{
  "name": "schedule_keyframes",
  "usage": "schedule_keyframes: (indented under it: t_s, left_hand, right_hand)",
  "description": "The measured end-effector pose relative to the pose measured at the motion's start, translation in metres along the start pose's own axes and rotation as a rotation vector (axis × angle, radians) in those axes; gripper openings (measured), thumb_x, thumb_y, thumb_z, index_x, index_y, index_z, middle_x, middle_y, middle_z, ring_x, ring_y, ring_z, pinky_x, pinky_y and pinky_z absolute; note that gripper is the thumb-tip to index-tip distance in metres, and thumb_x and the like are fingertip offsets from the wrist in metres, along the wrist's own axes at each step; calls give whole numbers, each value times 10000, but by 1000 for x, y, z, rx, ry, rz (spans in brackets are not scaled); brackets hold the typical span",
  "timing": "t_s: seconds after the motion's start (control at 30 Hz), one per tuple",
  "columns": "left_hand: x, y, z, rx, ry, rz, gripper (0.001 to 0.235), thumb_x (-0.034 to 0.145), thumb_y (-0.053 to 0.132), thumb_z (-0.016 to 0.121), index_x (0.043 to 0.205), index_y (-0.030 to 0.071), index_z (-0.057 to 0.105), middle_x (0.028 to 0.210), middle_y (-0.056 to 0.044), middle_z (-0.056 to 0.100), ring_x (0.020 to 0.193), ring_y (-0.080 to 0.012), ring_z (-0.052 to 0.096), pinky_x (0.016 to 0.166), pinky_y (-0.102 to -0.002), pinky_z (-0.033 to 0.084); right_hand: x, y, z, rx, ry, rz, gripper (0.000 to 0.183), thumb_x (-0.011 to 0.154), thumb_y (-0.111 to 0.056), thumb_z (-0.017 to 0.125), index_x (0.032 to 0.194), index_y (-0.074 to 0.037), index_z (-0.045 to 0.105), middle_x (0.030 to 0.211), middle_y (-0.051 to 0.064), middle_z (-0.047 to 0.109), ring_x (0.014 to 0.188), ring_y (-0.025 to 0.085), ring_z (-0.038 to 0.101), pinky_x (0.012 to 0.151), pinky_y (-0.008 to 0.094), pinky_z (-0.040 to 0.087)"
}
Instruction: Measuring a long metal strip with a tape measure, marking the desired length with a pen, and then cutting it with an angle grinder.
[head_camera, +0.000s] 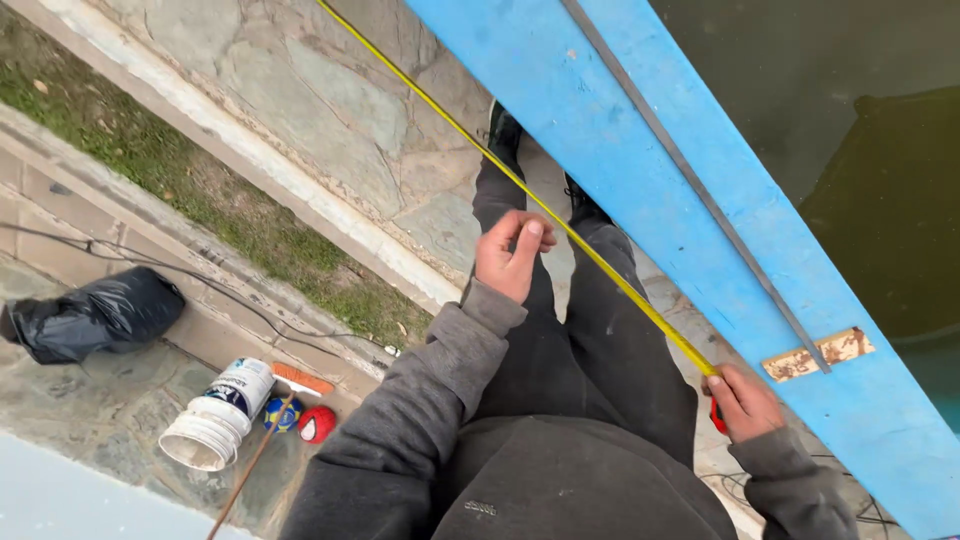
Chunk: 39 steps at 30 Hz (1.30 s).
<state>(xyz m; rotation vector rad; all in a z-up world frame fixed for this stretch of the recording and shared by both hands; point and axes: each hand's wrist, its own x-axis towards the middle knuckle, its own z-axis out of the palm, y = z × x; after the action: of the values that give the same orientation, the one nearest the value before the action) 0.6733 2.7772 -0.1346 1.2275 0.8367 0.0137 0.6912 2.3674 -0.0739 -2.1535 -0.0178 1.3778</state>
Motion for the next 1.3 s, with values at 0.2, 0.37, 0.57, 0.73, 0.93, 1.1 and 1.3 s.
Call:
schedule_keyframes:
  t_s: [0.2,0.37,0.57,0.73,0.93,1.1,1.3]
  left_hand:
    - [154,-78,-17,316,-268,-326,329,1029,353,581,1035,36,667,890,-122,747,803,-176,689,752,-362,567]
    - [275,-128,11,1048,-531,11,327,940,355,641,1154,114,588,1137,-134,668,1044,-360,640,840,-502,521]
    - [339,-195,37,1446,-607,645,323,884,123,620,1207,135,613,1259,-112,572,1228,-343,535,981,-514,456]
    - [362,-219,26,1461,-684,1022,265,920,152,644,1182,119,626,1246,-103,559,1229,-342,506,1045,-534,423]
    - [390,-188,21,1512,-993,1151,184,988,169,585,1165,134,620,1263,-130,594,1196,-347,576,1000,-492,419]
    - [408,-127,55,1799,-1434,1330,212,963,171,592,1172,150,623,1139,-35,642,1112,-223,684,883,-392,542]
    - [415,-151,55,2012,-1503,1377,265,1013,436,656,1003,181,586,1000,7,621,966,-158,718,854,-347,576]
  right_hand:
    - [-18,17,41,443,206,369,280,1109,-220,487,995,-9,631,786,103,567,644,123,483,582,305,423]
    - [-70,11,102,747,346,571,278,1111,-219,456,1018,-2,602,830,128,627,570,179,532,497,333,454]
    - [-143,20,183,980,304,795,283,1055,-240,468,994,-9,619,805,149,665,597,211,611,521,356,519]
    - [-182,6,270,1155,295,839,311,1031,-249,493,945,14,633,769,153,679,590,219,629,545,343,528]
    - [-216,-44,375,1334,455,1013,327,1037,-253,509,935,20,657,665,122,615,495,188,507,454,314,381]
    - [-225,-80,455,1511,462,968,331,1024,-248,530,888,21,666,693,72,624,611,143,539,564,285,423]
    - [-176,-41,561,1587,363,863,314,1009,-272,529,904,-26,693,733,53,653,683,148,628,642,298,515]
